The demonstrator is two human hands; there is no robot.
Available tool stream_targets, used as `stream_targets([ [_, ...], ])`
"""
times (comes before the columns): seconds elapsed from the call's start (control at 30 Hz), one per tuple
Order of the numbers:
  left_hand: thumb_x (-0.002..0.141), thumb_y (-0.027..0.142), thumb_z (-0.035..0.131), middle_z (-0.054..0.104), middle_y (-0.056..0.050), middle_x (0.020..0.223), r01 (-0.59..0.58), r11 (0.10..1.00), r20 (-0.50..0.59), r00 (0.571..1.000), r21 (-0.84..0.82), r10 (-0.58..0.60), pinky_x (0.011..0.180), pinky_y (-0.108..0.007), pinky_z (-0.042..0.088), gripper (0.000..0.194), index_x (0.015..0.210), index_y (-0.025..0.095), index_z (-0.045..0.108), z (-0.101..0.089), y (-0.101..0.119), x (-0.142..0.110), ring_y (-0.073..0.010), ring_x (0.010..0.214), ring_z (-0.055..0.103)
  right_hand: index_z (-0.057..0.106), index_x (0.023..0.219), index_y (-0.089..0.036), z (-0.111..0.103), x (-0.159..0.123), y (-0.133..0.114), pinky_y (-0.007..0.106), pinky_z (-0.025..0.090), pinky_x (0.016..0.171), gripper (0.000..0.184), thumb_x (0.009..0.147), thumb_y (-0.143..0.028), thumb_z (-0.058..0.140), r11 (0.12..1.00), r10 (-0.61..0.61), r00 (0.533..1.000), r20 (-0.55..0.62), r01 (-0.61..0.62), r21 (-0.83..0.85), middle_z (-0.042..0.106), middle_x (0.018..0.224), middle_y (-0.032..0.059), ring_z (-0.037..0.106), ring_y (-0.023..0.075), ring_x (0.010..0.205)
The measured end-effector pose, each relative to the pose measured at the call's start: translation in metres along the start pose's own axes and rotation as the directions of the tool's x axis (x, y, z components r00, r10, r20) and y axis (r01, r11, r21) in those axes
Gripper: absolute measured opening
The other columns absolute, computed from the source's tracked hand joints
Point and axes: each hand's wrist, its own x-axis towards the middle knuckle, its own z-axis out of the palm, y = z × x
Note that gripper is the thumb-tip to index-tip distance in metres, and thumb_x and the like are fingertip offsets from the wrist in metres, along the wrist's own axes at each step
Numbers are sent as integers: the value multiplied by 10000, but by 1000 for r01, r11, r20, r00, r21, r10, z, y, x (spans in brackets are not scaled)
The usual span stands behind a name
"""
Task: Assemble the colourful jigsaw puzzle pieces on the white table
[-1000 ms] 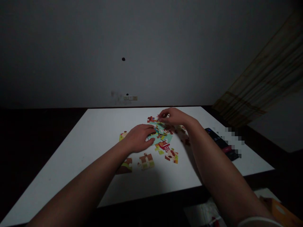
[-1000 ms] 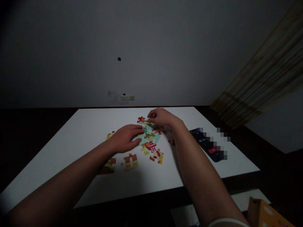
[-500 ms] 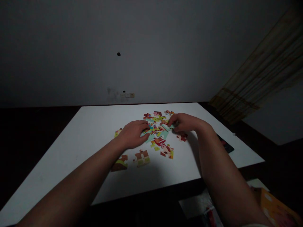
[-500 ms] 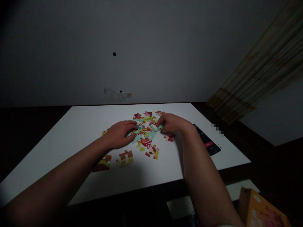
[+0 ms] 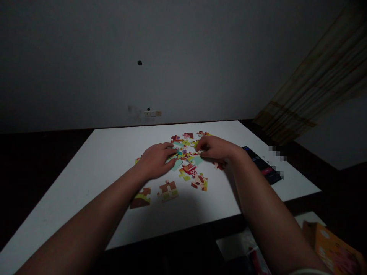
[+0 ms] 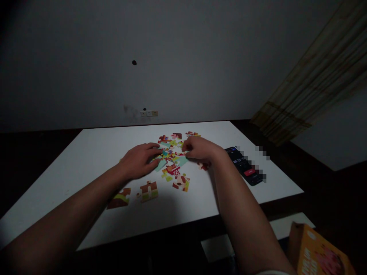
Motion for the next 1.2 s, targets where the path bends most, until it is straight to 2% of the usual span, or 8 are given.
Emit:
stream_targets([
  [0.1,1085,413,565,720,-117,1519,14,1000,-8,1000,15,-14,1130,-525,596,398,1369,245,787,-1,0,1,-329,1321,722,839,916,-230,-8,0,11,311,532,716,110,842,-167,788,1000,10,991,134,-10,-4,815,867,28,714,216,766],
  [0.17,1087,413,558,727,-121,1504,23,1000,-5,1000,13,-23,1110,-523,605,384,1326,231,798,-1,0,1,-330,1294,733,817,865,-216,-12,1,15,310,490,704,74,857,-182,752,999,3,989,149,2,-33,806,852,33,696,209,763],
  [0.4,1080,365,569,729,-93,1490,-17,997,-20,1000,-76,15,1080,-498,619,347,1344,256,766,0,4,0,-308,1281,743,831,975,-206,-16,3,14,324,469,768,192,941,-187,644,990,60,995,-84,-70,-124,836,965,82,714,227,838],
  [0.6,1057,312,600,706,-102,1548,-102,980,-45,994,-173,95,1178,-511,588,382,1415,257,722,2,6,-3,-306,1390,704,853,1185,-240,-21,2,21,343,504,826,370,967,-178,560,926,207,924,-321,-291,-242,848,1232,106,751,295,1119],
  [0.77,1064,337,612,659,-121,1635,-158,955,12,986,-251,166,1289,-526,516,438,1489,262,687,3,12,-5,-309,1526,625,841,1303,-264,-20,4,28,370,545,883,438,966,-175,576,870,294,881,-371,-407,-277,820,1361,118,752,325,1224],
  [0.9,1078,320,589,640,-102,1664,-175,957,11,983,-231,183,1303,-541,496,430,1497,289,679,1,13,-5,-301,1541,607,845,1316,-269,-17,6,31,390,567,924,415,1015,-221,564,862,303,880,-365,-417,-290,821,1360,125,759,332,1233],
  [1.03,1080,321,568,711,-126,1539,-153,977,-35,988,-148,149,1224,-548,550,403,1445,235,718,0,9,-4,-325,1419,676,851,1310,-276,-16,7,31,390,579,963,390,1032,-272,577,861,308,878,-366,-421,-285,824,1358,119,763,324,1236],
  [1.2,1057,289,571,777,-116,1360,-110,985,-12,994,-130,109,1092,-546,609,388,1398,239,750,0,6,-2,-325,1247,743,841,1349,-270,-16,6,36,438,586,1005,421,1045,-274,550,830,348,830,-435,-489,-269,818,1355,149,752,348,1261],
])
